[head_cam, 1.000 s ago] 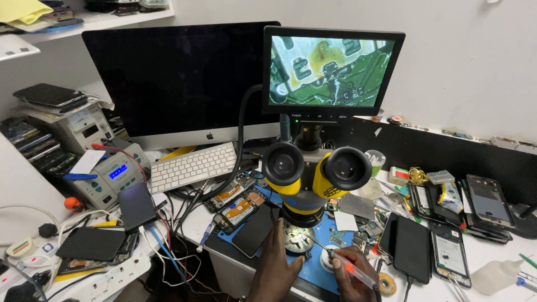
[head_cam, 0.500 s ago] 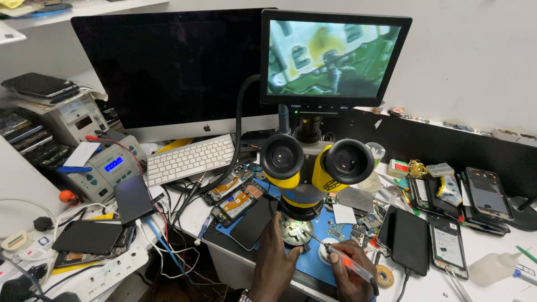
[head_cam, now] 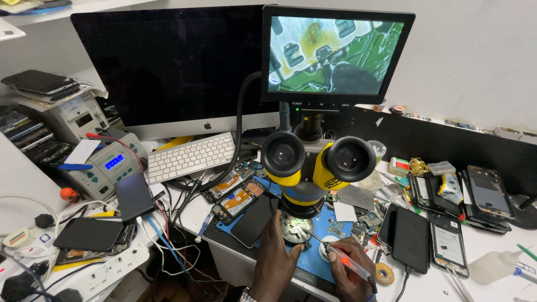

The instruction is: Soldering and repairing a mobile phone circuit board under a digital microscope using a soldering iron and tweezers.

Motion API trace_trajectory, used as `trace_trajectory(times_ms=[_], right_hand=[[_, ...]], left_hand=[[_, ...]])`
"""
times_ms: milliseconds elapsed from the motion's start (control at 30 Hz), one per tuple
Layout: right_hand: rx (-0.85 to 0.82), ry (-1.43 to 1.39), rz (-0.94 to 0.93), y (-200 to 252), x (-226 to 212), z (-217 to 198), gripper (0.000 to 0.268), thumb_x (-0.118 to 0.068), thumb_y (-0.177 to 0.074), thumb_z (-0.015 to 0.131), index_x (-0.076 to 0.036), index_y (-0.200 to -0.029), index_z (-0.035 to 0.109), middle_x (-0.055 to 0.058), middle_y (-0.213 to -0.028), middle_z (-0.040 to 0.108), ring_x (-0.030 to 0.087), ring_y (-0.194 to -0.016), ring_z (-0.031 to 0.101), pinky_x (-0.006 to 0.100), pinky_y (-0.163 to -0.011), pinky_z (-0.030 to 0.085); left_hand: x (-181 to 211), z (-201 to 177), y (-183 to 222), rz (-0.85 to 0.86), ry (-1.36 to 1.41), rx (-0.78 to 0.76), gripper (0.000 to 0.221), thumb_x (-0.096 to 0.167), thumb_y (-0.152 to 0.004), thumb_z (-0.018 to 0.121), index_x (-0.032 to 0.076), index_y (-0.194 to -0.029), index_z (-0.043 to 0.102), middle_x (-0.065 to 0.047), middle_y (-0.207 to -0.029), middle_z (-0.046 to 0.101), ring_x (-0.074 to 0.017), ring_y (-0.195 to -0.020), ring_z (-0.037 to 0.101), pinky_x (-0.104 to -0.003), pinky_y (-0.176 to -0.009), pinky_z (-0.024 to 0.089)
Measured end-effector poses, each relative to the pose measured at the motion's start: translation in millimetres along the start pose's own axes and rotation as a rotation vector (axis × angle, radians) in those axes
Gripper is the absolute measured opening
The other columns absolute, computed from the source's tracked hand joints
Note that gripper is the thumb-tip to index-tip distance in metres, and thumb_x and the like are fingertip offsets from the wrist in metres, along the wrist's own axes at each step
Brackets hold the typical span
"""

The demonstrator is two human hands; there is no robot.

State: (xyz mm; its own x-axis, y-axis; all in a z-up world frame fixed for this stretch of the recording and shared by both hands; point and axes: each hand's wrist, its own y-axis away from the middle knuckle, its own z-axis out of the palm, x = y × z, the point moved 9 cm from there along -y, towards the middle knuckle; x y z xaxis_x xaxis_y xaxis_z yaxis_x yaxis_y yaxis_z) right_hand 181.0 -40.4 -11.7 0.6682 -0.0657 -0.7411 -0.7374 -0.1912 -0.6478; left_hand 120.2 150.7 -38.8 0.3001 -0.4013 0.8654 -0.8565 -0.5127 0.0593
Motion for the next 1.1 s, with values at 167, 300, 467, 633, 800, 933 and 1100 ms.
trace_trajectory(times_ms=[167,300,467,633,800,933,1100], right_hand=[[-0.014,-0.008,-0.02,0.2,-2.6,1.4,0.03,-0.032,-0.091,0.063,-0.003,-0.093,0.073,0.011,-0.083,0.072,0.023,-0.076,0.068,0.036,-0.068,0.051],[-0.005,-0.015,-0.025,1.4,0.3,0.3,0.029,-0.032,-0.091,0.063,-0.005,-0.095,0.072,0.01,-0.083,0.072,0.023,-0.075,0.067,0.037,-0.067,0.051],[-0.015,0.005,-0.03,0.4,-3.5,0.9,0.029,-0.032,-0.092,0.061,-0.005,-0.092,0.071,0.01,-0.081,0.07,0.023,-0.073,0.066,0.037,-0.066,0.049],[-0.038,0.043,-0.023,1.3,-3.4,1.5,0.031,-0.035,-0.094,0.059,-0.006,-0.094,0.071,0.011,-0.084,0.07,0.025,-0.075,0.066,0.039,-0.066,0.05],[-0.053,-0.014,0.023,1.9,-0.3,-0.3,0.031,-0.034,-0.092,0.062,-0.003,-0.095,0.07,0.012,-0.085,0.069,0.025,-0.077,0.065,0.038,-0.069,0.049],[-0.086,-0.054,-0.086,6.9,-19.9,-1.7,0.023,-0.026,-0.094,0.062,-0.004,-0.102,0.067,0.013,-0.089,0.069,0.025,-0.08,0.066,0.037,-0.073,0.049],[-0.169,-0.251,-0.242,1.9,-132.0,6.4,0.017,-0.018,-0.092,0.063,-0.003,-0.1,0.064,0.015,-0.085,0.071,0.026,-0.078,0.072,0.035,-0.071,0.058]], left_hand=[[-5.6,2.7,-4.0,0.058,0.008,0.018,0.094,0.022,-0.093,0.077,0.022,-0.16,0.012,-0.006,-0.166,0.02,-0.0306,-0.153,0.019,-0.056,-0.122,0.03],[-3.1,1.1,-2.8,0.066,0.005,0.02,0.094,0.019,-0.092,0.078,0.021,-0.16,0.012,-0.008,-0.166,0.02,-0.0309,-0.153,0.02,-0.056,-0.122,0.029],[-3.2,-0.6,-2.1,0.071,0.024,0.025,0.096,0.02,-0.091,0.079,0.02,-0.16,0.013,-0.009,-0.166,0.021,-0.0318,-0.153,0.021,-0.054,-0.121,0.03],[-4.4,0.9,-3.6,0.133,0.021,0.047,0.095,0.018,-0.091,0.078,0.017,-0.16,0.013,-0.011,-0.165,0.023,-0.0316,-0.152,0.023,-0.052,-0.119,0.033],[5.2,-8.2,1.0,0.098,0.025,-0.065,0.096,0.023,-0.095,0.073,0.019,-0.162,0.004,-0.008,-0.169,0.013,-0.031,-0.155,0.016,-0.054,-0.121,0.03],[16.5,-73.3,28.1,0.001,-0.059,-0.018,0.056,0.022,-0.094,0.056,0.017,-0.148,0.045,-0.003,-0.138,0.064,-0.0209,-0.126,0.063,-0.042,-0.1,0.052],[62.7,-216.0,138.7,0.207,-0.062,0.509,0.026,0.006,-0.084,0.052,0.018,-0.087,0.075,0.003,-0.089,0.075,-0.011,-0.074,0.065,-0.028,-0.066,0.05]])
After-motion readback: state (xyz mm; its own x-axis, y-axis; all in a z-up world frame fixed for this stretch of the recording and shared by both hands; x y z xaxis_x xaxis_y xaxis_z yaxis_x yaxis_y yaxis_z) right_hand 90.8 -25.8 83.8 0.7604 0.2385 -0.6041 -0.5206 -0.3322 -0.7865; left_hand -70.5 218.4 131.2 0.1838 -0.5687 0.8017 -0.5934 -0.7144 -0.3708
